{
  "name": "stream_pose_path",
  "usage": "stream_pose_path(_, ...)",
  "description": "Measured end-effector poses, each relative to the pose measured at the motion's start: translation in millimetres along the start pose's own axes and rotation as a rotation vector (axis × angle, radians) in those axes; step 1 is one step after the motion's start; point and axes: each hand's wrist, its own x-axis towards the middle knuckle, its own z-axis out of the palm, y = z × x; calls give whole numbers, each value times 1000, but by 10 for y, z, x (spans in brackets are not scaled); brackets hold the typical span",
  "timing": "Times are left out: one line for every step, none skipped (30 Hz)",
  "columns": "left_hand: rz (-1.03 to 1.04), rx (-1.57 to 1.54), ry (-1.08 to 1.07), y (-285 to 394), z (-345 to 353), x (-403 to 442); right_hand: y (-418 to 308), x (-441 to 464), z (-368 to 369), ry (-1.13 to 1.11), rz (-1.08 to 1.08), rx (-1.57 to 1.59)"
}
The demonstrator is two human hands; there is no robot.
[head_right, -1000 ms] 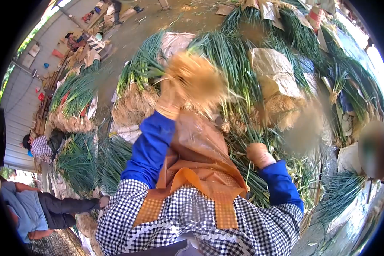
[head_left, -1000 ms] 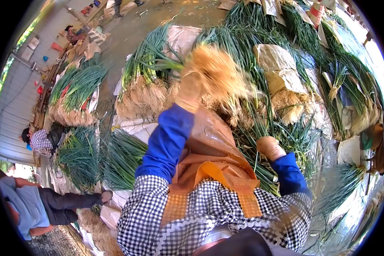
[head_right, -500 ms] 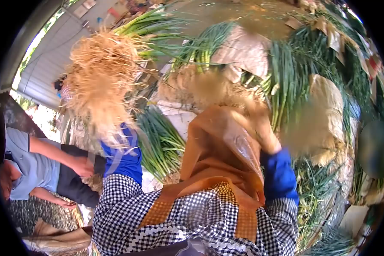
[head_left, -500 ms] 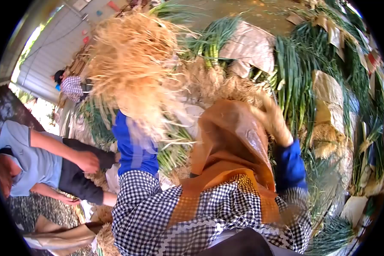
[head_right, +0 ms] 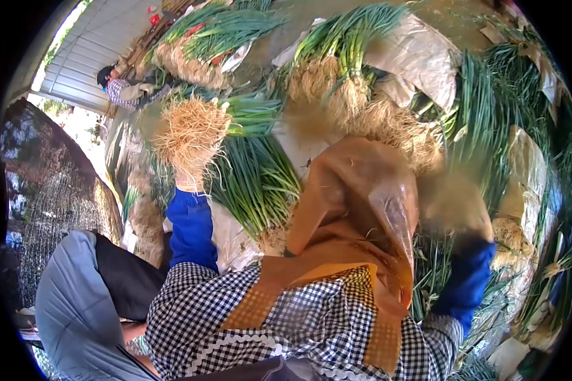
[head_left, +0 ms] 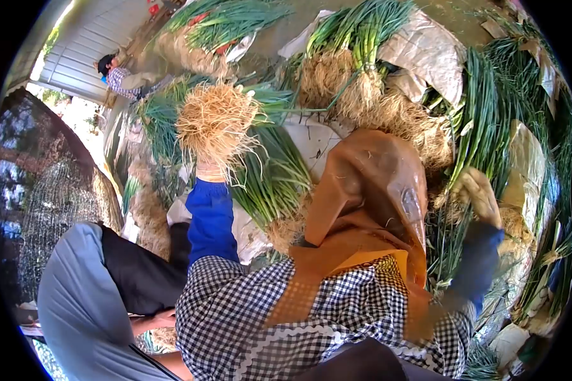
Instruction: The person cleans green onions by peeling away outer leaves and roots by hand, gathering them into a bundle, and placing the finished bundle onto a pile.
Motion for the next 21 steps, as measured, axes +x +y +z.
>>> stream_pose_path(8, -5, 8, 29, -69, -5, 252, -428, -469, 151, 215, 58)
stream_pose_path(17, 0, 17, 75, -138, -19, 254, -739, -639, 162, 568, -688)
stream_pose_path(29, 1, 27, 109, -206, -43, 373, -930, -678, 130, 788, -1051)
stream_pose_path(39, 1, 36, 174, -288, -56, 518, -1032, -628, 141, 892, -1198)
stream_pose_path(53, 6, 50, 245, -369, -100, 654, -1087, -543, 202, 909, -1192)
stream_pose_path(74, 14, 64, 338, -433, -167, 733, -1103, -465, 249, 881, -1149)
stream_pose_path(91, 20, 79, 419, -516, -213, 811, -1066, -368, 290, 858, -1114)
stream_pose_path(105, 28, 88, 497, -598, -265, 863, -1036, -287, 320, 836, -1087)
stream_pose_path(120, 38, 100, 566, -677, -315, 871, -975, -254, 324, 823, -1077)
stream_pose_path(134, 47, 110, 624, -748, -349, 899, -984, -222, 337, 821, -1069)
stream_pose_path(150, 53, 120, 692, -812, -390, 937, -1002, -185, 355, 821, -1056)
stream_pose_path(161, 66, 132, 748, -877, -427, 955, -1005, -163, 361, 820, -1054)
stream_pose_path(173, 82, 140, 785, -898, -486, 945, -1058, -182, 367, 819, -1049)
stream_pose_path(173, 94, 150, 798, -967, -501, 948, -1066, -175, 375, 821, -1044)
stream_pose_path(172, 119, 155, 808, -1007, -540, 940, -1096, -189, 387, 828, -1042)
stream_pose_path(163, 142, 164, 800, -1049, -576, 941, -1121, -186, 394, 835, -1042)
stream_pose_path(146, 168, 171, 754, -1094, -587, 923, -1163, -190, 405, 844, -1039)
stream_pose_path(121, 222, 174, 688, -1117, -627, 926, -1186, -194, 417, 855, -1037)
stream_pose_path(92, 285, 170, 594, -1154, -652, 901, -1228, -189, 427, 866, -1037)
stream_pose_path(47, 408, 164, 433, -1140, -736, 865, -1318, -244, 434, 865, -1037)
stream_pose_path(-6, 548, 155, 261, -1145, -805, 862, -1362, -241, 452, 877, -1034)
